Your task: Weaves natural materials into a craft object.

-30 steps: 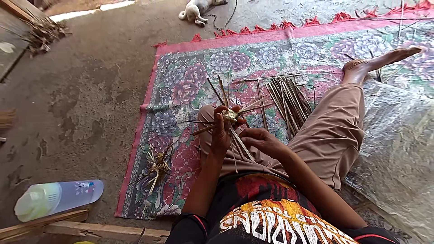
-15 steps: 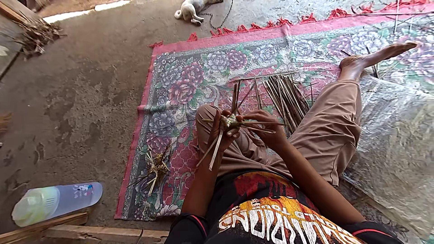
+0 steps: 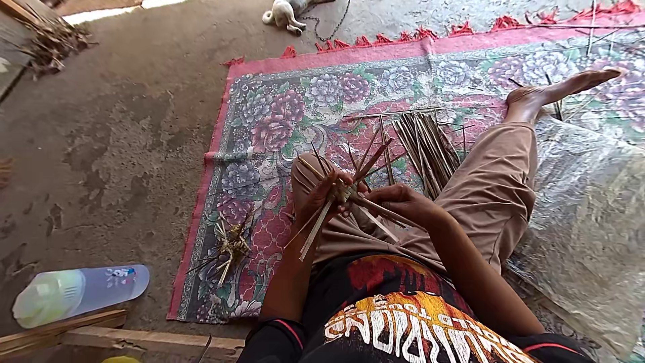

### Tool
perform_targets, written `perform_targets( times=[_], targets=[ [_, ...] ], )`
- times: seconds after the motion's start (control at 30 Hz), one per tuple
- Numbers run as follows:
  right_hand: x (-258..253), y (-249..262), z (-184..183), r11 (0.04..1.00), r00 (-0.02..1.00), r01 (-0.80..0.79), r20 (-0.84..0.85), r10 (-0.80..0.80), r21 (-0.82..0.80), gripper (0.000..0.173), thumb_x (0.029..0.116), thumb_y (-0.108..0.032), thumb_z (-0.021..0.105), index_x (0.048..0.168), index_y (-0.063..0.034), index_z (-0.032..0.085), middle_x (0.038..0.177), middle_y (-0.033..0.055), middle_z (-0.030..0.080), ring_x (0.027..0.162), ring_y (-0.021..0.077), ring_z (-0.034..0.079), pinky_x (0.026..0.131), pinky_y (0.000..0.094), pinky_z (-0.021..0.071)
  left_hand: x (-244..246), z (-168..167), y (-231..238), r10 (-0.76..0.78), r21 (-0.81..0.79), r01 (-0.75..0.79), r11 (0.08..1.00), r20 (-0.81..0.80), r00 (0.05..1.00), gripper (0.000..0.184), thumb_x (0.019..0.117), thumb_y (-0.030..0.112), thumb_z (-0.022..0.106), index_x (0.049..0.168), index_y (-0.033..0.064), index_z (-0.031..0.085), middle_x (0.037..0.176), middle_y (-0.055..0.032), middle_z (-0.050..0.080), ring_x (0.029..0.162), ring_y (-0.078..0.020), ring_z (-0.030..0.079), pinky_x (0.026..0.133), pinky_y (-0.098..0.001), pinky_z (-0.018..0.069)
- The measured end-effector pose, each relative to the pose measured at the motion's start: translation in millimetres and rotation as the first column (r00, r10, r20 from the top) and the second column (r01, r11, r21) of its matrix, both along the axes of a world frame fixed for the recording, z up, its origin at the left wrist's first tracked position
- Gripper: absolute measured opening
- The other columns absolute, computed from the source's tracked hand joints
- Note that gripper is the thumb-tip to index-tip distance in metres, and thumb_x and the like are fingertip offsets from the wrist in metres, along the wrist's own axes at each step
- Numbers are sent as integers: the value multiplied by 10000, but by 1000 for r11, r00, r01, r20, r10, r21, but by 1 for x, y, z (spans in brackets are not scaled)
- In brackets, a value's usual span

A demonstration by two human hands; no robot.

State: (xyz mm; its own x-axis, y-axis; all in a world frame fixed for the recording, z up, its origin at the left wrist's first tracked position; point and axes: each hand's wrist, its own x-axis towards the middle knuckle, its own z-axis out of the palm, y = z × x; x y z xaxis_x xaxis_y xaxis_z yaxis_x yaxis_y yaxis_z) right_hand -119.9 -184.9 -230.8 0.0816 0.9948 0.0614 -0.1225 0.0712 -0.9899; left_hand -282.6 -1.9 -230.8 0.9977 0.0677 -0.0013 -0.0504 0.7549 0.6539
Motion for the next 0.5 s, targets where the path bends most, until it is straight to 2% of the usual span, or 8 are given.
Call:
perform_targets(
  times=[0.07,0.13,0.2,0.27,0.37,0.43,0.5],
  targets=[
    [0,0,4,999,999,45,25,-45,8,235,1038,-119,519,1078,-53,741,925,-45,711,791,-6,630,733,175,535,0,2,3,11,75,-10,997,-21,1000,453,1045,528,468,1185,151,677,1095,-133,720,589,-82,628,507,-202,524],
    [-3,3,9,993,991,114,67,-115,17,210,1036,-146,555,1036,-57,745,856,-42,706,727,-2,621,681,176,534,1,4,2,27,118,-21,993,-48,998,389,1044,502,494,1197,186,662,1033,-96,712,593,-84,624,509,-206,533],
    [-8,6,9,985,979,170,107,-173,39,82,977,-62,640,972,-32,716,758,-31,674,641,0,588,614,174,518,2,3,-2,49,107,-40,993,-77,996,300,1032,442,560,1096,173,677,928,-57,693,584,-84,616,516,-218,540],
    [-11,7,8,984,973,174,148,-176,26,40,956,-26,646,938,-33,680,713,-41,633,605,-7,548,584,165,485,4,1,-6,77,72,-68,995,-121,990,267,1022,378,601,979,135,701,831,-40,686,554,-77,610,511,-218,544],
    [-7,5,4,990,975,138,177,-134,-8,78,965,-60,626,904,-44,672,645,-52,578,547,-11,487,529,161,424,4,2,-7,97,59,-89,994,-168,981,282,1036,326,563,912,111,695,848,-55,702,543,-75,605,504,-217,537],
    [-3,3,3,985,944,172,289,-161,-13,96,978,-82,619,915,-44,680,665,-45,585,568,-3,502,552,178,438,5,11,-6,149,154,-118,981,-209,966,334,1070,340,486,989,99,703,880,-73,726,578,-101,652,531,-251,579],
    [-1,3,5,955,822,292,497,-277,49,110,977,-96,617,986,-40,711,820,8,656,728,59,593,697,268,516,5,23,-3,179,265,-119,957,-213,961,443,1105,342,321,1200,74,660,1031,-109,743,692,-145,715,606,-285,621]
  ],
)
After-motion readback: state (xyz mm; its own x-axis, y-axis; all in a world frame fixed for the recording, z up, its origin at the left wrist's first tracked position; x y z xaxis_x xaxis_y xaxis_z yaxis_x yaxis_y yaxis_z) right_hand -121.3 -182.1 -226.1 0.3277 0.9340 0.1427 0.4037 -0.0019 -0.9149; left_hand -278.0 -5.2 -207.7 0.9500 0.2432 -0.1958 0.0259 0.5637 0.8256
